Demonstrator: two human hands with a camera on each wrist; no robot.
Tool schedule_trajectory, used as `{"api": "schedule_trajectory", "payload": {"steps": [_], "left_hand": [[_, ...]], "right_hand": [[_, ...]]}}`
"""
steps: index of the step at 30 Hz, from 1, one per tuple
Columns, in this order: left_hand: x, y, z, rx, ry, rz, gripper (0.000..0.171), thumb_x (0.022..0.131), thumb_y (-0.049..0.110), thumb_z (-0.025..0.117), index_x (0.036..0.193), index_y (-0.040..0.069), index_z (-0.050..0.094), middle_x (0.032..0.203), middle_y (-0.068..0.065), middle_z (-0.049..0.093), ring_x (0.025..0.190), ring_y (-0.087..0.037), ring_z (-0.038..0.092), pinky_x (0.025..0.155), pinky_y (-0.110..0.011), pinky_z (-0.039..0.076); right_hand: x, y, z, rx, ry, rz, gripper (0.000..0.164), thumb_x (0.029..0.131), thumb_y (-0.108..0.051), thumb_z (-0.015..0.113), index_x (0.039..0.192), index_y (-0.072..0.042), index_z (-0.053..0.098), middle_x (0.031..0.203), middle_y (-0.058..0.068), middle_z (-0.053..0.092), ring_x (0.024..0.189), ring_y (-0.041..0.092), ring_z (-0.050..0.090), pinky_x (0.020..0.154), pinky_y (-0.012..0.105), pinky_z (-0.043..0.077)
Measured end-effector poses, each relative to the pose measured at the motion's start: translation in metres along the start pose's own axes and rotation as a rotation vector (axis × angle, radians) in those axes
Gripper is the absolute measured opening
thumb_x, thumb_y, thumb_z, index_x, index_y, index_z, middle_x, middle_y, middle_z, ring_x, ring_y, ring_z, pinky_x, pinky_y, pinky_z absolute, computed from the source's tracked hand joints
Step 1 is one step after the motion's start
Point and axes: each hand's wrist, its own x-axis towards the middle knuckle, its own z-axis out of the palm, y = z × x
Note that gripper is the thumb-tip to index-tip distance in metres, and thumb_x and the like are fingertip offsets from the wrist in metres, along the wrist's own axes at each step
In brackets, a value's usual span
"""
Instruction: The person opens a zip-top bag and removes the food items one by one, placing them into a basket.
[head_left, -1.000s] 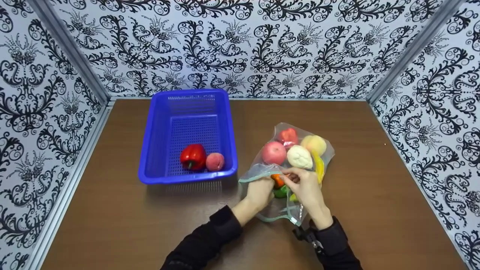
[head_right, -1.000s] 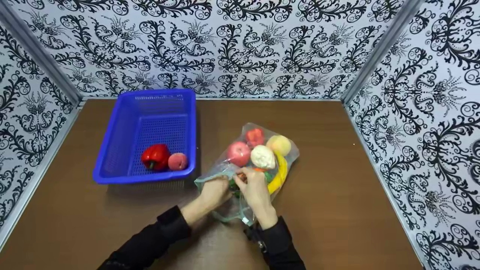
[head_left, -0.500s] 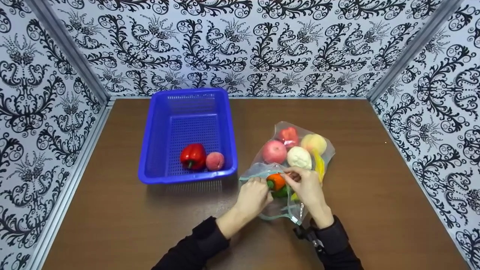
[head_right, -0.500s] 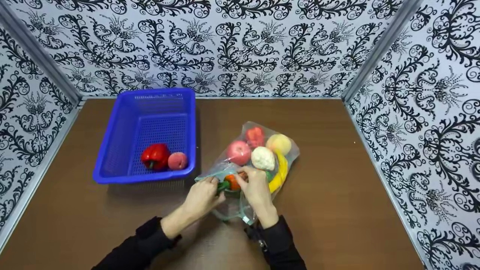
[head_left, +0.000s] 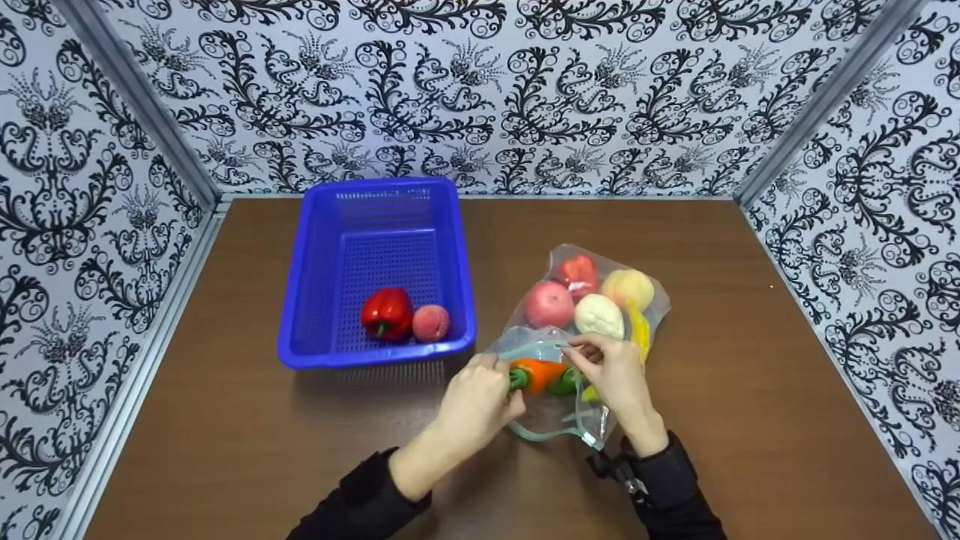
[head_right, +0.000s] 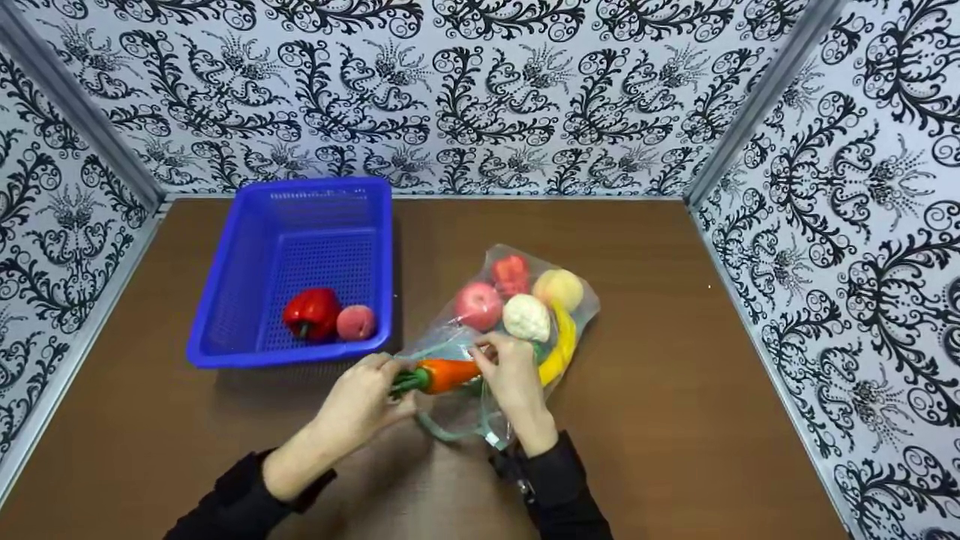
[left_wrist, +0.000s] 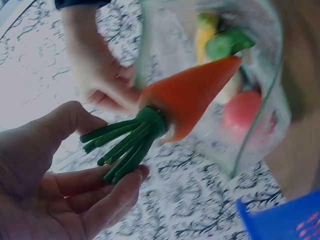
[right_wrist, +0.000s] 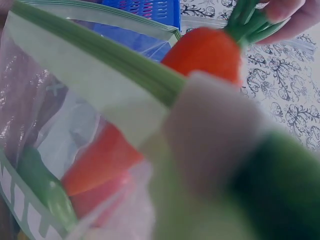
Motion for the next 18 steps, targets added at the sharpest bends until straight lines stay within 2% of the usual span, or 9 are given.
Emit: {"api": "schedule_trajectory", "payload": {"steps": [9, 18], "left_hand": [[-0.003, 0.003, -0.043, -0.043, 0.005, 0.017, 0.019, 0.063, 0.016, 0.064, 0.073, 0.003, 0.056, 0.066, -0.005, 0.049, 0.062, -0.019, 0.049, 0.055, -0.029, 0.046], [-0.009, 0.005, -0.088, -0.078, 0.152, 0.051, 0.026, 0.061, 0.015, 0.067, 0.082, 0.001, 0.060, 0.070, -0.004, 0.049, 0.064, -0.016, 0.048, 0.056, -0.026, 0.045]], "right_hand": [[0.000, 0.001, -0.001, -0.001, -0.006, 0.024, 0.006, 0.071, -0.007, 0.072, 0.077, -0.006, 0.069, 0.061, -0.001, 0.061, 0.051, 0.004, 0.054, 0.049, 0.021, 0.047], [0.001, 0.002, -0.001, 0.006, -0.007, 0.025, 0.007, 0.071, -0.006, 0.072, 0.077, -0.005, 0.068, 0.061, -0.001, 0.061, 0.051, 0.005, 0.054, 0.049, 0.021, 0.047]]}}
